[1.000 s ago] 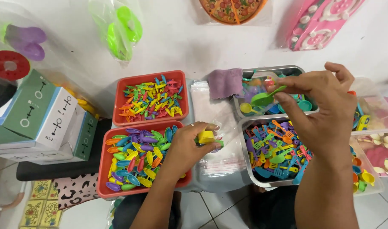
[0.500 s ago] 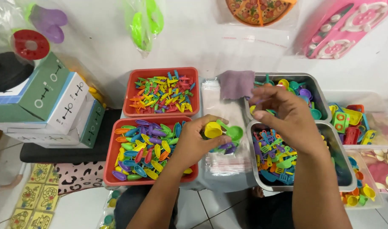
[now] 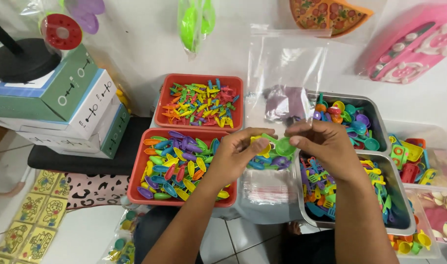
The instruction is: Cleaning small plastic toy utensils with a cloth and packing them into small plastic bags.
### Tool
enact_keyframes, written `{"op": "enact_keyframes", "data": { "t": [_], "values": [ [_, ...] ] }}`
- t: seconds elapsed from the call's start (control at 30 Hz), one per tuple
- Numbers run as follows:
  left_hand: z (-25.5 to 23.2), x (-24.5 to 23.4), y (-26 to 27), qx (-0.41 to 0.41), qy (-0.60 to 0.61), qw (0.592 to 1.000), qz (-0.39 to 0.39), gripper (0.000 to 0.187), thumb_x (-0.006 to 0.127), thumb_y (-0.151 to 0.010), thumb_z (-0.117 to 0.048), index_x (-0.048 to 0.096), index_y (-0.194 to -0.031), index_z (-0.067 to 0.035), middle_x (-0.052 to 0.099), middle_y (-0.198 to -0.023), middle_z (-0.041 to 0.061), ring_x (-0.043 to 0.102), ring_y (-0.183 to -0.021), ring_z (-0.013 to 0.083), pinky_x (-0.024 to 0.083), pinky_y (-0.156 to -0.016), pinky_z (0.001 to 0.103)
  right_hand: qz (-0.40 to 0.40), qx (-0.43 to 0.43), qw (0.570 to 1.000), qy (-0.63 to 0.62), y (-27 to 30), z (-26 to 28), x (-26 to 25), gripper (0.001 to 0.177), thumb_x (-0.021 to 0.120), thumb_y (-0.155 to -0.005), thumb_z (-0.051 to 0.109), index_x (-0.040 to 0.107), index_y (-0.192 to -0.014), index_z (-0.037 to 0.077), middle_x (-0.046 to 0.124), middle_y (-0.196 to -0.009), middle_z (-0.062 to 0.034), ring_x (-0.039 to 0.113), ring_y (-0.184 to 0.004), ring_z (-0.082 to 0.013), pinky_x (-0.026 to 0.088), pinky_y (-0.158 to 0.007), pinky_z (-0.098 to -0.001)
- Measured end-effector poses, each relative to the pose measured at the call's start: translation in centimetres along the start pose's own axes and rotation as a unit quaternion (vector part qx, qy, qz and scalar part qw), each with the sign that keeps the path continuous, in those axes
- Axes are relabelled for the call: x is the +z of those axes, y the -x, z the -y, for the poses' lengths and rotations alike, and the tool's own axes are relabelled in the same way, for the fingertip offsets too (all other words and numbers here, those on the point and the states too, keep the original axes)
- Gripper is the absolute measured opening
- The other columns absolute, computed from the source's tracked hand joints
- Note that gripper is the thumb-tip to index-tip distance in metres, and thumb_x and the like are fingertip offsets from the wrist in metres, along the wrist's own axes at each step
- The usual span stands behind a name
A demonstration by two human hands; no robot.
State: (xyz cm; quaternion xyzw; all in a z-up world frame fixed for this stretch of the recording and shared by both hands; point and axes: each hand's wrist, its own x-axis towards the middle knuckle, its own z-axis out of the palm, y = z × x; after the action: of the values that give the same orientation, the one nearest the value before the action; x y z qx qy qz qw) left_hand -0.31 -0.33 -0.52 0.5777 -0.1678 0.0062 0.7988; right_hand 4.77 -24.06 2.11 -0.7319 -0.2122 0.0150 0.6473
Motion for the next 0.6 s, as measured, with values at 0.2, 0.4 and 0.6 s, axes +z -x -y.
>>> {"op": "enact_keyframes", "data": {
  "t": [0.2, 0.4, 0.6],
  "values": [
    [-0.8, 0.5, -0.2, 0.048, 0.026, 0.998, -0.01, 0.036, 0.06, -0.105, -0.034, 0.07, -0.127, -0.007, 0.074, -0.115, 0.015, 0.07, -0.108, 0.0218, 0.052, -0.101, 0.038, -0.019, 0.013, 1.0, 0.021, 0.2, -1.1, -0.4, 0.011, 0.079, -0.085, -0.003, 0.08, -0.097, -0.003, 0.074, -0.085, -0.016, 0.061, -0.079, -0.0171, 0.053, -0.069, -0.0348],
    [-0.6, -0.3, -0.3, 0.066, 0.013, 0.997, -0.028, 0.036, 0.052, -0.109, -0.03, 0.071, -0.126, -0.005, 0.075, -0.116, 0.015, 0.068, -0.111, 0.0204, 0.052, -0.103, 0.041, -0.035, 0.011, 0.999, 0.025, -0.4, -0.4, 0.0, 0.012, 0.074, -0.092, 0.001, 0.079, -0.102, -0.002, 0.074, -0.087, -0.0173, 0.065, -0.081, -0.0195, 0.053, -0.072, -0.0339],
    [-1.1, -0.3, -0.4, 0.082, 0.021, 0.993, -0.08, 0.031, 0.057, -0.107, -0.028, 0.076, -0.116, -0.005, 0.077, -0.105, 0.013, 0.071, -0.101, 0.0193, 0.056, -0.095, 0.037, -0.074, -0.01, 0.997, 0.011, -0.4, -0.2, 0.3, 0.012, 0.077, -0.089, -0.003, 0.077, -0.101, -0.003, 0.075, -0.09, -0.0126, 0.066, -0.088, -0.0134, 0.057, -0.082, -0.0304]
  ]
}}
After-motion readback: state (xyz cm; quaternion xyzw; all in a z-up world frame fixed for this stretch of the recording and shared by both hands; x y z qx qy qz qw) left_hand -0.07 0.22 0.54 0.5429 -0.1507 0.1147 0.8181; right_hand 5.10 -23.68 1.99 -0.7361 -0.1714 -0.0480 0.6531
